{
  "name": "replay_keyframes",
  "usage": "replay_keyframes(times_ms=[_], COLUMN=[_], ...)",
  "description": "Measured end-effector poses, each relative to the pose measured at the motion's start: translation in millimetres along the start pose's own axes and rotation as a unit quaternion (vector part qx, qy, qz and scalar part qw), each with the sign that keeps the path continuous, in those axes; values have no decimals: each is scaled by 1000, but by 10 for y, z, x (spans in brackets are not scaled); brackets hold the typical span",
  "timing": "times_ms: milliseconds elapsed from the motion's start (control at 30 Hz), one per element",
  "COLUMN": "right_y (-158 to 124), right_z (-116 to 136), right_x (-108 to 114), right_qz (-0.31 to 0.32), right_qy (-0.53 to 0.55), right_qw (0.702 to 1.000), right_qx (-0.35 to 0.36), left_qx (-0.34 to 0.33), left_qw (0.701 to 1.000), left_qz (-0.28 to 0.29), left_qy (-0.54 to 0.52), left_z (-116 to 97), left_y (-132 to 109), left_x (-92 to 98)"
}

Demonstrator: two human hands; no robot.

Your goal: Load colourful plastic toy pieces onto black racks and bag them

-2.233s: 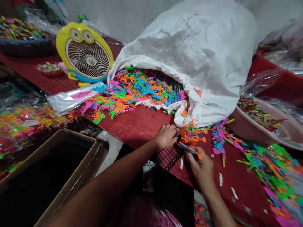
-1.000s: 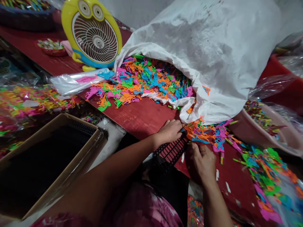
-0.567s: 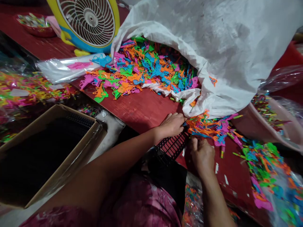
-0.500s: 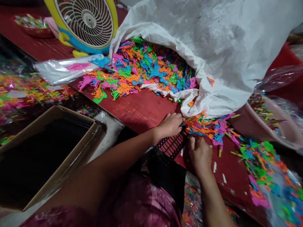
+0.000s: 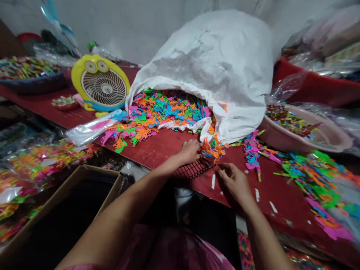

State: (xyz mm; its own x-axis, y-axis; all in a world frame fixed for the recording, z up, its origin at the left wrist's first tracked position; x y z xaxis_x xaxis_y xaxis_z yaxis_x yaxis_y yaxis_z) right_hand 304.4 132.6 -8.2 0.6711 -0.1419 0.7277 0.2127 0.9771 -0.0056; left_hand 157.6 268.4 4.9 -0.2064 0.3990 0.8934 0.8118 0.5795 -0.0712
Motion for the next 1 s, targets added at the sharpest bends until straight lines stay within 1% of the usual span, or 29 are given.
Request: replay_keyframes(times_ms=[67, 100, 167, 200, 233, 267, 367, 433, 567, 667, 767, 833, 1000], right_y=[67, 102, 169, 198, 224, 246, 279, 280, 271, 268, 264, 260, 243], right_z=[-41, -42, -6, 23, 53, 79, 135, 152, 175, 181, 179, 180, 194], right_x=[34, 42, 37, 22, 0, -25, -85, -98, -109, -121, -109, -105, -123], right_qz=[-7, -8, -3, 3, 12, 21, 39, 42, 46, 52, 42, 36, 23], right_qy=[18, 33, 61, 72, 81, 85, 72, 53, 24, 11, 2, 0, -28], right_qw=[1000, 999, 997, 995, 994, 993, 993, 994, 995, 995, 996, 996, 997], right_qx=[16, 29, 56, 69, 79, 83, 86, 83, 82, 79, 77, 81, 73], left_qx=[29, 54, 111, 133, 129, 111, 49, 41, 47, 46, 86, 114, 114], left_qw=[999, 997, 986, 979, 978, 978, 985, 988, 992, 996, 992, 987, 986], left_qz=[-22, -49, -104, -121, -118, -114, -98, -95, -93, -77, -54, -50, -47], left_qy=[-2, -18, -68, -93, -115, -131, -135, -116, -70, -5, 68, 101, 110], left_z=[22, 40, 66, 58, -1, -88, -364, -458, -518, -561, -534, -515, -555], left_y=[-170, -285, -533, -636, -689, -709, -633, -539, -404, -358, -329, -324, -304], left_x=[90, 131, 139, 95, 14, -64, -229, -261, -247, -276, -346, -373, -412])
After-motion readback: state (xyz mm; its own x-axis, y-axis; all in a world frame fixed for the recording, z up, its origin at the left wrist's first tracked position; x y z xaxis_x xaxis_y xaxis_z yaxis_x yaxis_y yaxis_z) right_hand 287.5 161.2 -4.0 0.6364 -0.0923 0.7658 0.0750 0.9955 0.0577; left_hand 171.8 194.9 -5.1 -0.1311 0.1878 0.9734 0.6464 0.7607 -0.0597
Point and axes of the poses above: each hand's wrist, its own y-axis towards the middle knuckle, its own x-axis out of the back of the hand, z = x × y, the point moved 10 cm from there along y, towards the middle knuckle, and after that the axes turned 14 degrees about z, right-handed, at the moved point
